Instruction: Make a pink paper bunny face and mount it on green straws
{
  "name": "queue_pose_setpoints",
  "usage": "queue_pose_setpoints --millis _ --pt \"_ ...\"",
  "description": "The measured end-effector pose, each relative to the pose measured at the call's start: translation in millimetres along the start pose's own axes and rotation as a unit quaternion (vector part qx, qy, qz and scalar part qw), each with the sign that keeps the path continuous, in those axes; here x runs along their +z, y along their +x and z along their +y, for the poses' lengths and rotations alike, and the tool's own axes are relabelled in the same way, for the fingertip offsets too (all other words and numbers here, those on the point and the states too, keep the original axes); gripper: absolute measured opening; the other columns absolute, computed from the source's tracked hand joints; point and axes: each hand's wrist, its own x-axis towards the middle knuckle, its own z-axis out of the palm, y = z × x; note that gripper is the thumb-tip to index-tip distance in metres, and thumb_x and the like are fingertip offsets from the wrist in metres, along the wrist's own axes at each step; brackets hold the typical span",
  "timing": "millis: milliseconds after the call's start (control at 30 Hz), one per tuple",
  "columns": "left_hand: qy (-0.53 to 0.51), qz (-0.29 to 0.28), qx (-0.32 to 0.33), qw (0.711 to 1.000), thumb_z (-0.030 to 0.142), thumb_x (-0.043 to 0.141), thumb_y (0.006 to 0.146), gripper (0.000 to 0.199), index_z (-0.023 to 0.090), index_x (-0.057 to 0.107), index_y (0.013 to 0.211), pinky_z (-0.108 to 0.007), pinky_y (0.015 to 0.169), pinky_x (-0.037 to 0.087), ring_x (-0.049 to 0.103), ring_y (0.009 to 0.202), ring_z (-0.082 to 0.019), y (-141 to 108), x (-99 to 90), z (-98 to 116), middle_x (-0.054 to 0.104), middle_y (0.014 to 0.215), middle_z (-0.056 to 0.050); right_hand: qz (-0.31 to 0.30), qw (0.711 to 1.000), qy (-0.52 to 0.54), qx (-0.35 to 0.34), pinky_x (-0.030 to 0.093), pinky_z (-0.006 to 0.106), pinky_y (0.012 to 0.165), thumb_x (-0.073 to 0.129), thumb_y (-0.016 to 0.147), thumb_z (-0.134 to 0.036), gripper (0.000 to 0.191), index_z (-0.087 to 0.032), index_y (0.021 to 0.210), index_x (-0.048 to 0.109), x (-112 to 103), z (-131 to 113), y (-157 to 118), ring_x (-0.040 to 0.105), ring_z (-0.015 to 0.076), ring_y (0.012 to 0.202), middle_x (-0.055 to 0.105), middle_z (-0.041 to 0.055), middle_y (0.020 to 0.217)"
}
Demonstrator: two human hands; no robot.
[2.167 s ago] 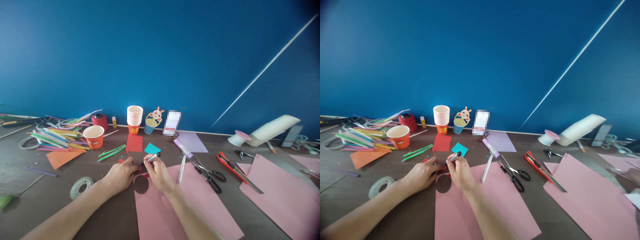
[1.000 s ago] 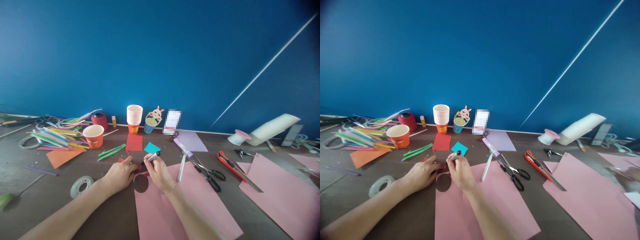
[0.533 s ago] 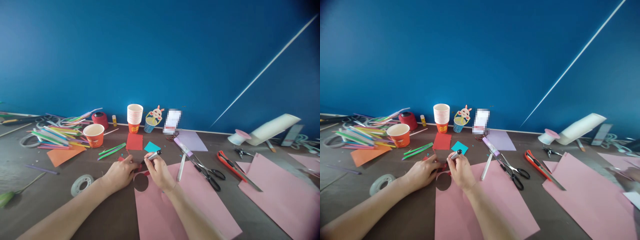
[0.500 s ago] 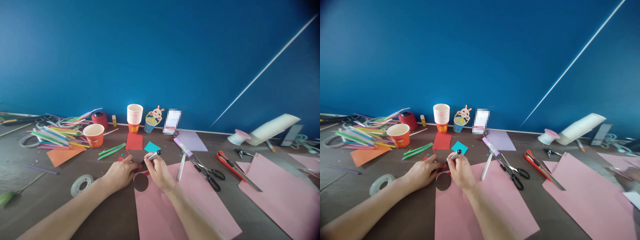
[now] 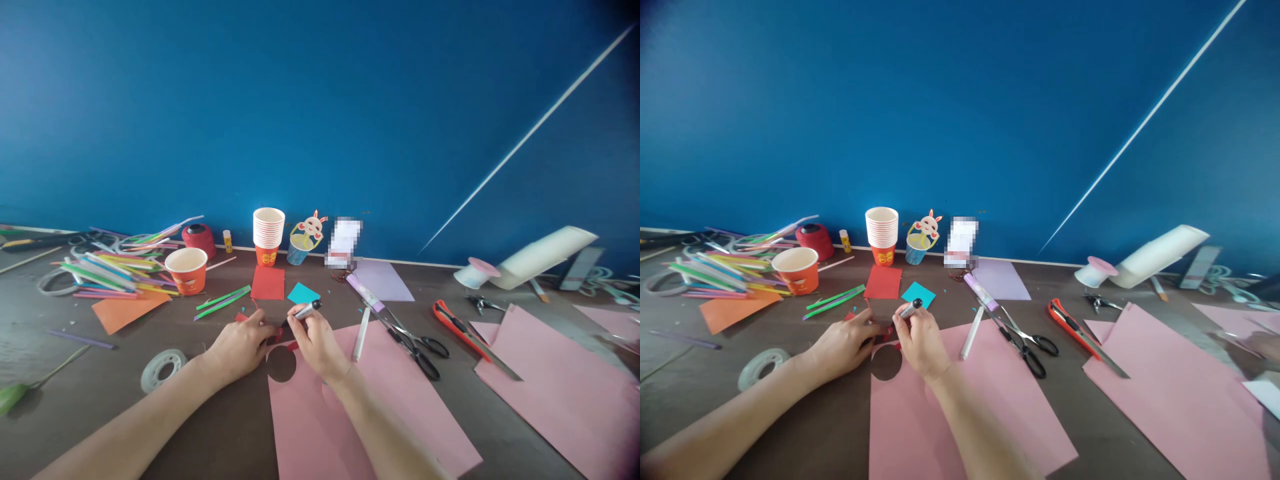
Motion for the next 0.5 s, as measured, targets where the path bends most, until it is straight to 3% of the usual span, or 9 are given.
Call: queue_pose_setpoints --millis 500 --pt "-0.003 -0.003 -0.002 1.000 0.020 0.043 0.080 0.029 0.032 0.059 0.102 -0.023 0.057 0.045 0.060 0.072 -0.015 0.5 -0.6 -0.1 0.051 0.095 -0.003 -0.006 1.000 -0.002 0.004 0.044 0.028 0.074 0.039 0.088 -0.021 0.015 -0.018 0.084 0.054 -2.3 -1.9 0.1 0.057 0.0183 0.082 0.061 0.0056 0.085"
